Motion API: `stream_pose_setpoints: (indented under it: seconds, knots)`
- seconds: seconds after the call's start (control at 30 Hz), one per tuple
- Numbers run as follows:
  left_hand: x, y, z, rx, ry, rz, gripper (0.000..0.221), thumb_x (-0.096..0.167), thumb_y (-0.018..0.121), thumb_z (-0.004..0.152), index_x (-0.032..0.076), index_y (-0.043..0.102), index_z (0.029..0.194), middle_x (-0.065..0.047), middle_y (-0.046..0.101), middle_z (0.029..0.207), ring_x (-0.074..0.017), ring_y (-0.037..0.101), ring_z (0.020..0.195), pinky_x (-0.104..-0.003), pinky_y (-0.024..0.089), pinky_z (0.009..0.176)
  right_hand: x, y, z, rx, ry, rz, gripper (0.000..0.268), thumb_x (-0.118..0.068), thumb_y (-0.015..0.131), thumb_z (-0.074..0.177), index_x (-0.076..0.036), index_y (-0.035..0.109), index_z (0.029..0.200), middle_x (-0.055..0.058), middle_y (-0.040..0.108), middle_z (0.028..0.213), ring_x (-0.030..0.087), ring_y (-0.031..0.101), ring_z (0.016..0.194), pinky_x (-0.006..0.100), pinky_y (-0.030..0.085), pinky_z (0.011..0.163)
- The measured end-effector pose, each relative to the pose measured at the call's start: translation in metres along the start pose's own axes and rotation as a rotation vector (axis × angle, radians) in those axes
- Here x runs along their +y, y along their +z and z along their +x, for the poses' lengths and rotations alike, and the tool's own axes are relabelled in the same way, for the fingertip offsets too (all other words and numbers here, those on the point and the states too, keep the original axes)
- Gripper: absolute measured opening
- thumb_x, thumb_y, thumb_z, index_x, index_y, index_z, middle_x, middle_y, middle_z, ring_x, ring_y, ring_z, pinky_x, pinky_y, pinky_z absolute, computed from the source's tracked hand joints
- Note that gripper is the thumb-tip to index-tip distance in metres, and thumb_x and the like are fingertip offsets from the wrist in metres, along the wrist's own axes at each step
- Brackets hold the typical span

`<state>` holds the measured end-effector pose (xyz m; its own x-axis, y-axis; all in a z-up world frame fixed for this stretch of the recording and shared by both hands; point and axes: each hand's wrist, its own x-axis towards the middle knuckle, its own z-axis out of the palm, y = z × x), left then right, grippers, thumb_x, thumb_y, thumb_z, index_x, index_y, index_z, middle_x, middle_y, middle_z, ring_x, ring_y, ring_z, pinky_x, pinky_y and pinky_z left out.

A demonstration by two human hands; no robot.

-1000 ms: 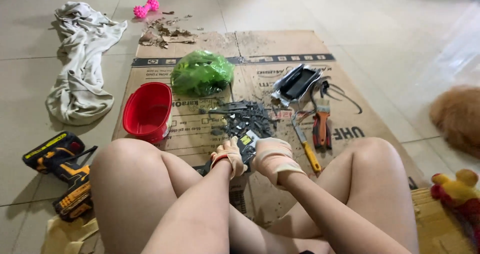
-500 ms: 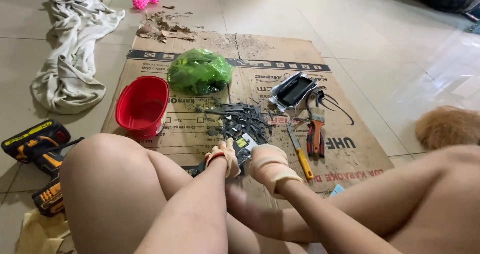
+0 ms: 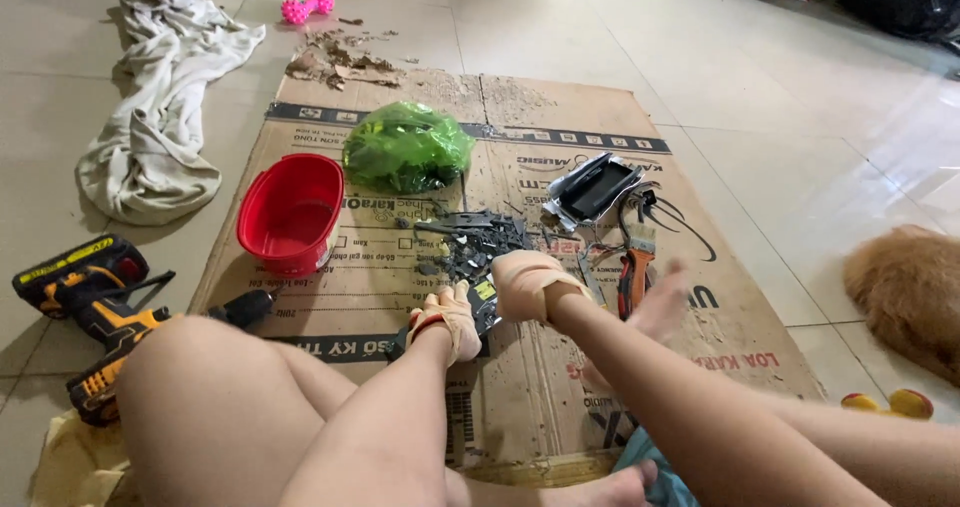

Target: Disassembling a small electronic component, likely an optical drive assembly, using a screwdriver while sitting on the floor.

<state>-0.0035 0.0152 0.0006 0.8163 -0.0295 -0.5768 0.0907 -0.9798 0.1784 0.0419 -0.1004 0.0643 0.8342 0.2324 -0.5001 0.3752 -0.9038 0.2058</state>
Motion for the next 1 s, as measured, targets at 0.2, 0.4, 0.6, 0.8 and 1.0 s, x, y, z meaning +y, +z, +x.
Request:
stream_pose_setpoints:
  seconds: [0.2, 0.4, 0.6, 0.8, 1.0]
  knots:
    - [0.000, 0.008, 0.002, 0.052, -0.011, 0.010, 0.086, 0.026, 0.051, 0.087, 0.016, 0.009, 0.162, -0.006, 0.024, 0.162, -0.0262, 0.027, 0.149, -0.050, 0.031, 0.119, -0.017, -0.014, -0.020, 0.231, -0.137, -0.082, 0.014, -0.007, 0.061, 0.072, 0.003, 0.067, 0.065, 0.010, 0.052, 0.054, 0.019, 0.042, 0.044, 0.039, 0.042, 0.036]
    - [-0.024, 0.106, 0.170, -0.056, -0.073, -0.305, 0.089, 0.031, 0.048, 0.092, 0.018, -0.004, 0.163, -0.006, 0.004, 0.170, -0.0277, 0.004, 0.156, -0.057, 0.019, 0.122, -0.037, -0.006, -0.019, 0.214, -0.100, -0.092, 0.011, -0.008, 0.064, 0.074, 0.000, 0.071, 0.072, 0.008, 0.057, 0.059, 0.018, 0.047, 0.049, 0.038, 0.045, 0.041]
    - [-0.029, 0.075, 0.138, 0.064, 0.038, -0.075, 0.091, 0.022, 0.056, 0.091, 0.020, -0.001, 0.161, -0.008, 0.019, 0.164, -0.0305, 0.016, 0.153, -0.056, 0.026, 0.119, -0.051, 0.013, -0.027, 0.187, -0.046, -0.073, 0.011, -0.009, 0.068, 0.076, -0.003, 0.076, 0.080, 0.007, 0.063, 0.065, 0.018, 0.054, 0.054, 0.038, 0.050, 0.047]
    - [-0.020, 0.038, 0.064, 0.102, 0.000, -0.057, 0.103, 0.025, 0.069, 0.082, 0.021, 0.004, 0.162, -0.006, 0.027, 0.162, -0.0280, 0.026, 0.149, -0.055, 0.033, 0.115, -0.057, 0.072, -0.004, 0.200, 0.255, 0.256, 0.032, -0.006, 0.051, 0.097, 0.021, 0.062, 0.085, 0.019, 0.056, 0.077, 0.006, 0.039, 0.051, 0.028, 0.039, 0.031]
    - [-0.009, 0.026, 0.036, 0.105, -0.041, -0.040, 0.109, 0.028, 0.076, 0.079, 0.023, 0.004, 0.162, -0.003, 0.026, 0.162, -0.0258, 0.024, 0.150, -0.054, 0.031, 0.116, -0.047, 0.084, -0.030, 0.189, 0.282, 0.368, 0.030, -0.013, 0.049, 0.097, 0.013, 0.063, 0.091, 0.018, 0.060, 0.083, 0.012, 0.044, 0.063, 0.032, 0.043, 0.043]
